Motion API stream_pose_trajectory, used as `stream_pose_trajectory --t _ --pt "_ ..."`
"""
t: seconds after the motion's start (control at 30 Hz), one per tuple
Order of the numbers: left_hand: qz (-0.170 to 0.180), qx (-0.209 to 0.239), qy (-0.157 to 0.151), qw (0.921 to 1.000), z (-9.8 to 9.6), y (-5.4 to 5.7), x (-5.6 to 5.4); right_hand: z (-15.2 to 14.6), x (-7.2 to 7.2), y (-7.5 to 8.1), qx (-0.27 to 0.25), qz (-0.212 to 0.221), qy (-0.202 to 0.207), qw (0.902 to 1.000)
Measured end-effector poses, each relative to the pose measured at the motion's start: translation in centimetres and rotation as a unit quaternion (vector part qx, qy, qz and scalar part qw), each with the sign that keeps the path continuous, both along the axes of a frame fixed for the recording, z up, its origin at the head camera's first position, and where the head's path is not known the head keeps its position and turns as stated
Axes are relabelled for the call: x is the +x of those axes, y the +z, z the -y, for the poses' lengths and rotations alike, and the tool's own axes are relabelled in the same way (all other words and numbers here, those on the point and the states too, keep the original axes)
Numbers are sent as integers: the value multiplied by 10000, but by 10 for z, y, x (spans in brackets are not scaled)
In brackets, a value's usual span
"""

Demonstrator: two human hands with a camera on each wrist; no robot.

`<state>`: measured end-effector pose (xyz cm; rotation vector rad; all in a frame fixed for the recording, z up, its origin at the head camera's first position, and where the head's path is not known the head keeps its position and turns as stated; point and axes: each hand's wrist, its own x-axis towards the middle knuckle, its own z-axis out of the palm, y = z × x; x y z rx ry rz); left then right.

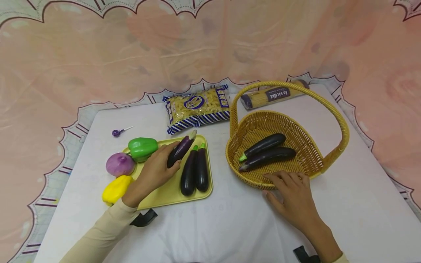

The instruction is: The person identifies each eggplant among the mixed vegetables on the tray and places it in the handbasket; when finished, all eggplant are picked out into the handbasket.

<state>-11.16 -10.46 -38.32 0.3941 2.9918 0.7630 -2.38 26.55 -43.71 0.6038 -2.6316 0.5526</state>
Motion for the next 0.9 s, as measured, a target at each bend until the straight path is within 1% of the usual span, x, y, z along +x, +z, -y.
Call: stream_pose_trajectory --t 0.3,0.7,0.9 --pt "-199 81 -224 9995 -10 2 -1 0 0 1 12 11 16 10000" --pt "-159 138 -434 9988 -25 8 -2 0 -1 0 -4 -35 58 10000" --pt "-281 124 -554 9980 -28 8 -1 1 -2 -1 -29 -87 58 9999"
